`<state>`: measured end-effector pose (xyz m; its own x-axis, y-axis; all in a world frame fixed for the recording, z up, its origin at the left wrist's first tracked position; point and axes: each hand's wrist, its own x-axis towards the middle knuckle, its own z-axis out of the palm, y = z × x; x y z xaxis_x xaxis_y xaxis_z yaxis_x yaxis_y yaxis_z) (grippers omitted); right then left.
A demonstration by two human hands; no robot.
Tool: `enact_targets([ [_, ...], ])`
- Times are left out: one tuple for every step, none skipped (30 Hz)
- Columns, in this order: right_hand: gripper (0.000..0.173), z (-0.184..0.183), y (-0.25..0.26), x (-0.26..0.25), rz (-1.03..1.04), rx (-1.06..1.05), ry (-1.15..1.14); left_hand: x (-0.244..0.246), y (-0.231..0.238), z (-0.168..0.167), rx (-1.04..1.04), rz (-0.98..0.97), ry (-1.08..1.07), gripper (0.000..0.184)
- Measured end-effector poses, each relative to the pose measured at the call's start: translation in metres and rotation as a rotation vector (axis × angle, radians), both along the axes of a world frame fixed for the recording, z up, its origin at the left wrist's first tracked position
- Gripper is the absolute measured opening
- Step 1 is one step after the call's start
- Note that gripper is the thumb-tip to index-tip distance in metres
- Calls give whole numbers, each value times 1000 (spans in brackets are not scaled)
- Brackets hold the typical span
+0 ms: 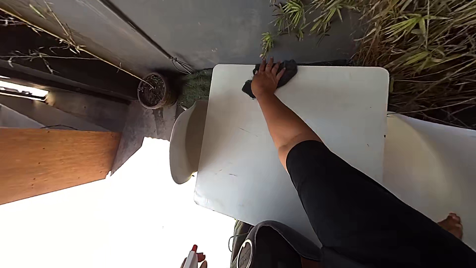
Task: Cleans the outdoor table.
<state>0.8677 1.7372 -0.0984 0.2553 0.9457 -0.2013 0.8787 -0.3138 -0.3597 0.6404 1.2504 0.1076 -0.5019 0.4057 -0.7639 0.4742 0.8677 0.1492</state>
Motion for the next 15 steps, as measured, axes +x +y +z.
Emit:
enact_targets([
  [58, 1, 3, -27, 119, 18, 31, 5, 3, 4, 1, 67, 29, 39],
  [59, 0, 3, -50, 233, 32, 57, 8, 3, 8, 13, 107, 51, 41],
  [59, 0, 0, -70, 338, 41, 81, 10, -1, 12, 33, 113, 76, 42],
  [59, 1, -7, -86, 434, 48, 100, 12, -4, 17, 35, 104, 88, 43],
  [58, 0, -19, -100, 518, 63, 114, 15, -4, 22, 14, 109, 87, 44],
  [57, -2, -37, -112, 598, 75, 136, 17, -2, 28, -23, 119, 89, 45],
  [57, -2, -62, -122, 677, 75, 166, 19, 1, 31, -59, 125, 84, 46],
  [56, -3, -92, -132, 763, 76, 198, 20, -2, 31, -56, 133, 82, 46],
  [56, -3, -129, -141, 861, 68, 224, 18, -7, 27, -28, 136, 78, 47],
  [57, -3, -172, -148, 978, 49, 252, 15, -16, 18, 26, 131, 77, 46],
  [58, -5, -218, -151, 1109, 16, 291, 10, -28, 6, 122, 114, 79, 42],
  [57, -6, -262, -149, 1248, -54, 334, 8, -37, -5, 258, 110, 68, 39],
  [56, -4, -297, -140, 1378, -141, 380, 8, -39, -14, 368, 110, 42, 38],
  [55, 0, -321, -125, 1471, -201, 411, 10, -35, -21, 454, 119, 5, 36],
  [53, 4, -333, -104, 1490, -210, 433, 14, -29, -27, 517, 118, -45, 35],
])
